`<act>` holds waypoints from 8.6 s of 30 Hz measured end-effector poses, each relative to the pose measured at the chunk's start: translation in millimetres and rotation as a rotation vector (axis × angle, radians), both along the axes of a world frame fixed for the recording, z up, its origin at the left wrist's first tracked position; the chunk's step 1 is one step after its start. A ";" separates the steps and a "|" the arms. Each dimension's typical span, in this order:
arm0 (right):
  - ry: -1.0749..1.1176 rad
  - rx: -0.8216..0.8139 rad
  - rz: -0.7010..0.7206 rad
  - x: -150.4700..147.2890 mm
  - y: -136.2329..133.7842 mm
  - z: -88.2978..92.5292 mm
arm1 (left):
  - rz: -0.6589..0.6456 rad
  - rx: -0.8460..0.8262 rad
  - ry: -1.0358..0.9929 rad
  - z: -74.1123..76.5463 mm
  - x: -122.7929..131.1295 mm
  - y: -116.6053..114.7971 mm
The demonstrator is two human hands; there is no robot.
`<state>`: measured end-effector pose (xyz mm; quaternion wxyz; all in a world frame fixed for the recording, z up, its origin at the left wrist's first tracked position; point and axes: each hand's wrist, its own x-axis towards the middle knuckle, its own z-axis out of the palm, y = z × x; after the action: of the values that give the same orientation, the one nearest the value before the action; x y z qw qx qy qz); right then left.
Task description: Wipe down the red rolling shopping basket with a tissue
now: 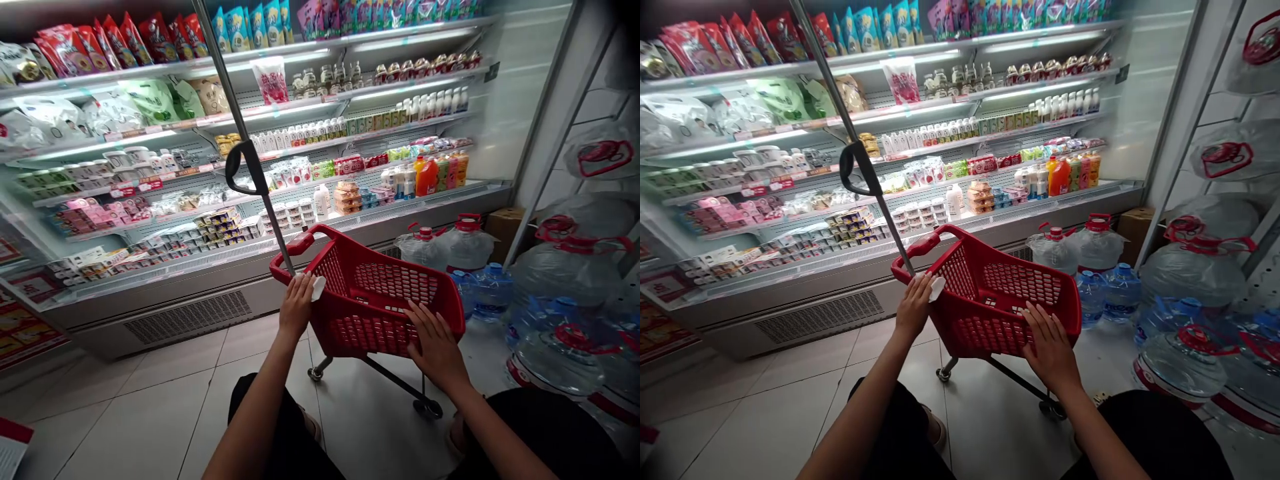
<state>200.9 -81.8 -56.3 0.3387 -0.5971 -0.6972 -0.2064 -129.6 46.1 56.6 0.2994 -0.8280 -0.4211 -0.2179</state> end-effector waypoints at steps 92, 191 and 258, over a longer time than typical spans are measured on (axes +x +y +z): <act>-0.162 -0.091 0.029 -44.5 1.3 9.5 | -0.236 -0.053 -0.006 -67.7 78.9 -40.9; -0.136 -0.172 0.028 -28.0 13.5 -4.9 | -0.243 -0.338 -0.215 -84.6 64.6 -32.6; -0.143 -0.243 0.182 -60.0 -44.0 10.8 | -0.201 -0.220 -0.060 -104.2 80.7 -97.4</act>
<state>140.9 -125.8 -45.4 0.2311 -0.5520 -0.7904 -0.1311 -48.9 -51.4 -47.6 0.1709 -0.8869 -0.3660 -0.2241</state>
